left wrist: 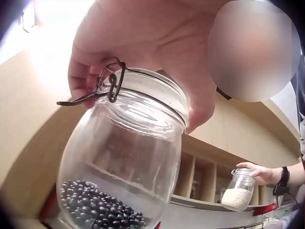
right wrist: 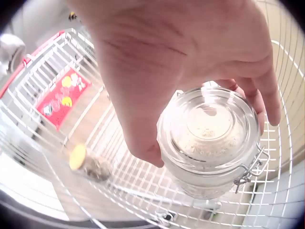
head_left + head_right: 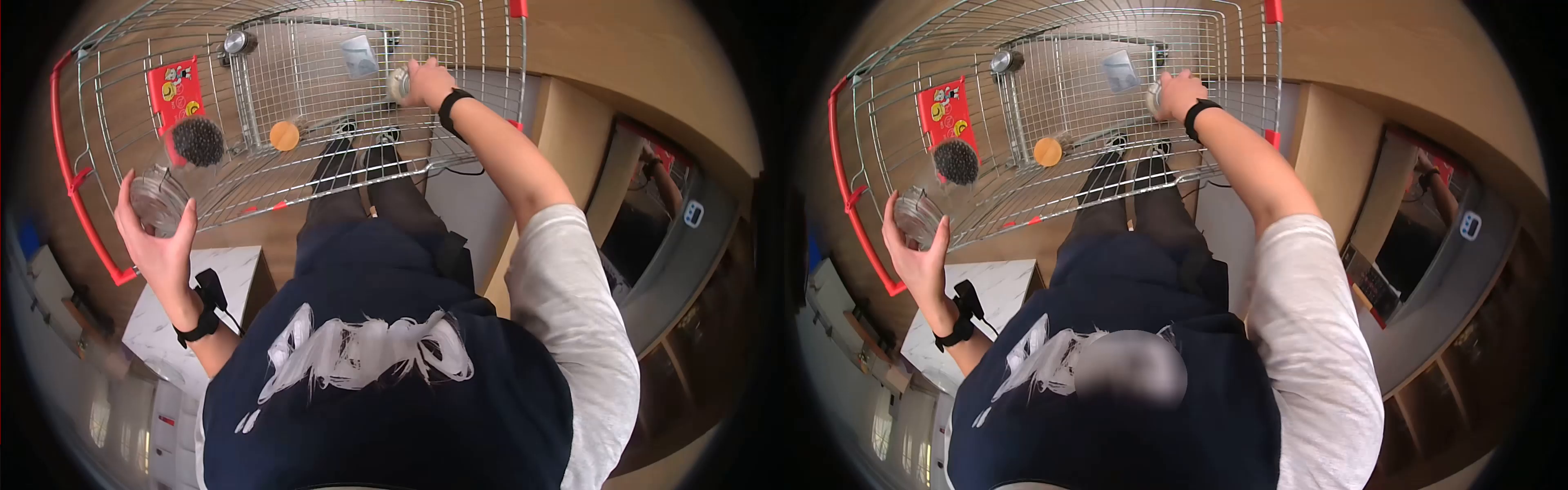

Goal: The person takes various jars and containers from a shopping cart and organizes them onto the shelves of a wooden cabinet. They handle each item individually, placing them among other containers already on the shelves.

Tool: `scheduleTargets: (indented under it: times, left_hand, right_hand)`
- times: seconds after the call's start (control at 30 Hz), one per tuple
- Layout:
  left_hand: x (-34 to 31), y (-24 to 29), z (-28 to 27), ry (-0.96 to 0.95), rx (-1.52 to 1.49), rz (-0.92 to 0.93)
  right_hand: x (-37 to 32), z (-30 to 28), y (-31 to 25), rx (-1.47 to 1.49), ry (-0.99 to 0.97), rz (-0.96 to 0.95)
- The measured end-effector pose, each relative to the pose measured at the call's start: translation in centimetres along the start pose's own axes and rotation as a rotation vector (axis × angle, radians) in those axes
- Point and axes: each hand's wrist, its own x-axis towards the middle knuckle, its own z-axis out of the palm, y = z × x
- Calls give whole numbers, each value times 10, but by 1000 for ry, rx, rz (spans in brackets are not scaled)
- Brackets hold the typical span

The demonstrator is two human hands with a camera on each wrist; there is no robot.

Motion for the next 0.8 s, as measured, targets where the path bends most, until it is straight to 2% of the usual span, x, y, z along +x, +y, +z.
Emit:
scheduleTargets:
  times: [0.03,0.1,0.13,0.2,0.23,0.3,0.4,0.43,0.47,0.57,0.67,0.7,0.73,0.8]
  left_hand:
    - [4,8,-2,-2,-8,17]
    - [12,25,-7,-54,40,181]
    - [15,33,-8,-46,34,259]
    - [15,43,-7,-24,-61,367]
    - [17,51,-6,-14,-143,453]
    - [18,74,-3,-10,-195,549]
    - [18,118,4,-58,-262,777]
    - [15,133,6,-82,-295,813]
    - [2,109,-15,-26,-399,858]
    - [-26,160,-24,-158,-524,1008]
    - [-63,203,-41,-315,-667,1183]
    - [-7,121,-48,-202,-779,1104]
    - [-3,131,-44,-293,-843,1114]
    - [-18,138,-56,-309,-791,1199]
  right_hand:
    - [-14,-14,4,8,10,15]
    - [-55,-38,13,172,190,-84]
    - [-79,-50,17,177,212,-66]
    - [-144,-67,23,240,491,-165]
    - [-176,-75,25,235,523,-127]
    - [-240,-84,32,333,723,-149]
    - [-348,-80,53,258,912,-92]
    - [-385,-77,58,253,925,-37]
    - [-432,-71,29,148,1049,-40]
    - [-550,-31,36,162,1180,117]
    - [-669,20,8,419,1341,423]
    - [-620,-11,-40,383,1421,318]
    - [-640,-9,-49,409,1436,395]
    - [-676,25,-60,558,1562,463]
